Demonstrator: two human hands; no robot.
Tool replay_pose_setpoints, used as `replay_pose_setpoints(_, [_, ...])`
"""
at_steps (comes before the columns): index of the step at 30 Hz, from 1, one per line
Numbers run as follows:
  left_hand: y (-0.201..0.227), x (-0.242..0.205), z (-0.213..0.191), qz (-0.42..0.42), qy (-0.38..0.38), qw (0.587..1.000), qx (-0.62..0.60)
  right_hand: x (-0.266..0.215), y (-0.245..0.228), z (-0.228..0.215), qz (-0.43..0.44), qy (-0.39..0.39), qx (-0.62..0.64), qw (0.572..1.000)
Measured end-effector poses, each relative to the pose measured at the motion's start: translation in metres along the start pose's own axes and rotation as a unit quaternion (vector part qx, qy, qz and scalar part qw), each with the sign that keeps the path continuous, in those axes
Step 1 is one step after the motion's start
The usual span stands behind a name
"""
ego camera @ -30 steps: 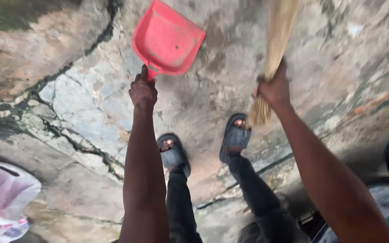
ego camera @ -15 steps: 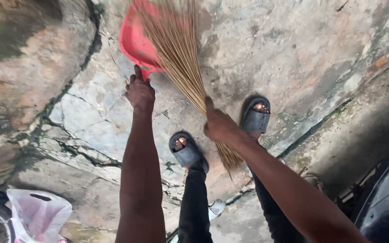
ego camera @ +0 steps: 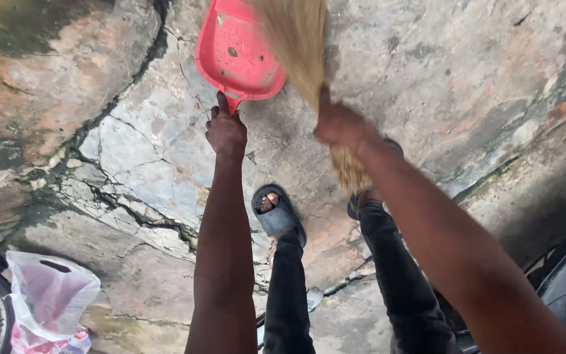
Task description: Sweeping debris into a red dustpan using a bundle broom on an outdoor concrete surface.
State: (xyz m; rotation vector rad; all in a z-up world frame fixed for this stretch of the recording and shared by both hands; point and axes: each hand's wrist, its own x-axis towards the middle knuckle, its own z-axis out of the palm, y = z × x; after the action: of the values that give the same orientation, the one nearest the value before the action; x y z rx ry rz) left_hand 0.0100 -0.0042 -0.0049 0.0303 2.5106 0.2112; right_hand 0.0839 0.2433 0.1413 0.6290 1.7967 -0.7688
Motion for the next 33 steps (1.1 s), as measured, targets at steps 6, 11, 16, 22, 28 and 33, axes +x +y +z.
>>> replay_pose_setpoints(6, [-0.009, 0.002, -0.011, 0.003, 0.001, 1.0, -0.002, -0.091, 0.032, 0.04, -0.053, 0.005, 0.021, 0.998])
replay_pose_setpoints(11, [-0.024, -0.01, -0.01, 0.009, 0.023, 0.999, -0.033, -0.108, 0.012, -0.033, 0.066, 0.042, 0.12, 0.99])
replay_pose_setpoints(16, [-0.021, -0.01, -0.017, -0.029, -0.014, 0.999, -0.015, -0.037, 0.016, -0.031, 0.072, 0.045, 0.05, 0.995])
replay_pose_setpoints(22, [-0.024, -0.013, -0.012, -0.013, 0.008, 1.0, -0.021, -0.082, 0.034, 0.0, -0.004, -0.076, -0.102, 0.992])
replay_pose_setpoints(28, [-0.005, -0.045, -0.031, 0.043, 0.087, 0.99, -0.103, -0.128, 0.084, -0.038, 0.017, 0.044, 0.15, 0.988])
replay_pose_setpoints(33, [0.046, -0.074, -0.08, 0.089, 0.171, 0.958, -0.214, -0.117, 0.088, -0.08, -0.073, 0.223, 0.22, 0.947])
